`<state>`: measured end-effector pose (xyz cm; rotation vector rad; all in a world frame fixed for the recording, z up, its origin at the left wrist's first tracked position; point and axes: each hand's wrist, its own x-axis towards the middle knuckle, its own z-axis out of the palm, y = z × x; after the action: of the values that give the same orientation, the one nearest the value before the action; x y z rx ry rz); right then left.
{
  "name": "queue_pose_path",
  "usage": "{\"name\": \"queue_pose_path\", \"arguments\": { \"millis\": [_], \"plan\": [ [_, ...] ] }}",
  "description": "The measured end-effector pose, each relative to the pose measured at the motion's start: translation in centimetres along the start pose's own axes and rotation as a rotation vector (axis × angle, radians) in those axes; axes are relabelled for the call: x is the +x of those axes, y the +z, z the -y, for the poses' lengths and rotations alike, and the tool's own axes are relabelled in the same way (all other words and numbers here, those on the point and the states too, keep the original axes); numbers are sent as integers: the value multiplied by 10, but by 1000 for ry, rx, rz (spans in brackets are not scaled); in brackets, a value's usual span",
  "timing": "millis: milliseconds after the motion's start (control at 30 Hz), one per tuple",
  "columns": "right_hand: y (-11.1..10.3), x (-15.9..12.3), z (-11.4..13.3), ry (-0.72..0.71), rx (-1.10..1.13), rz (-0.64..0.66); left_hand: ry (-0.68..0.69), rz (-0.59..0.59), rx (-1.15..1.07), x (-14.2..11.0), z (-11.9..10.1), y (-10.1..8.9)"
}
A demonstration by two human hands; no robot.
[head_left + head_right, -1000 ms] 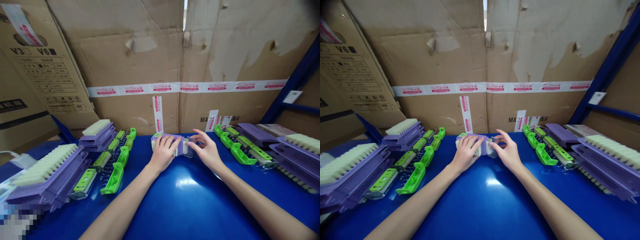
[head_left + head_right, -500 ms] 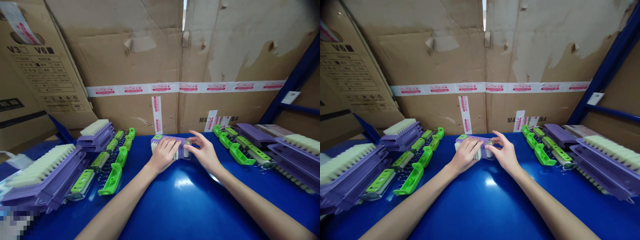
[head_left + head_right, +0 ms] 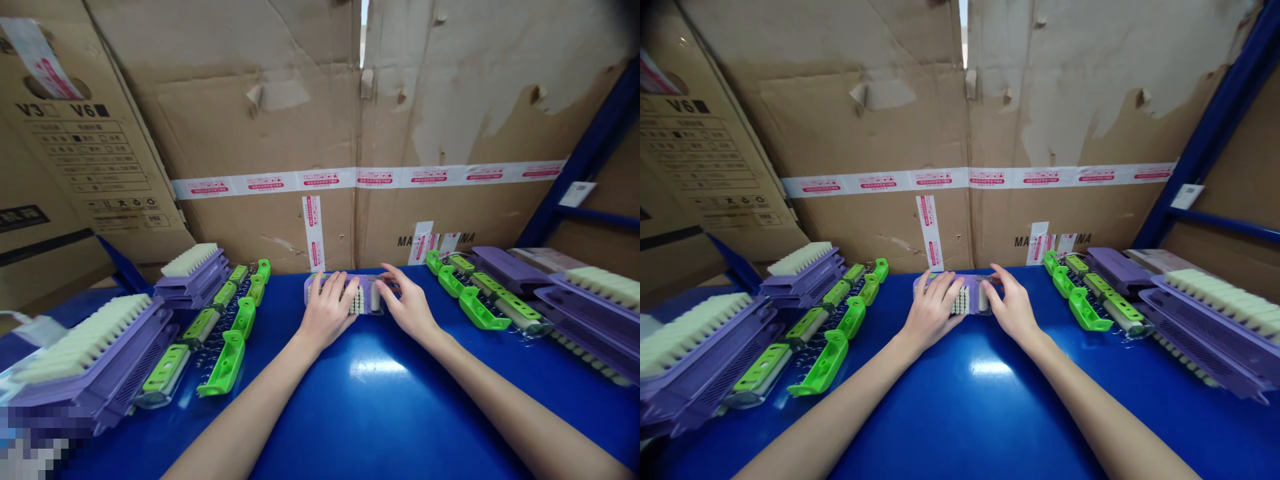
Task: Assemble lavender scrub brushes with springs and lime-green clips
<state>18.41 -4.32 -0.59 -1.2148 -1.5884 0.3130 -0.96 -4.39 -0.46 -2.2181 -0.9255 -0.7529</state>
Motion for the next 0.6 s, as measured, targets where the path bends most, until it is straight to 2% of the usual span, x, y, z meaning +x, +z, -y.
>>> {"name": "queue_pose_path", "arguments": {
  "millis": [233, 400, 500, 600],
  "plan": [
    [-19, 14, -7, -81, -259, -153, -72, -56, 2, -1, 2, 0],
    [-39, 34, -24, -22, -439, -253, -70, -69, 76, 0, -2, 0],
    [-57, 50, -37, 40, -552, -256, -115, -34, 100, 1, -5, -1],
    [-83, 67, -44, 139, -725, -183, -211, 24, 117, 2, -4, -1]
  ]
}}
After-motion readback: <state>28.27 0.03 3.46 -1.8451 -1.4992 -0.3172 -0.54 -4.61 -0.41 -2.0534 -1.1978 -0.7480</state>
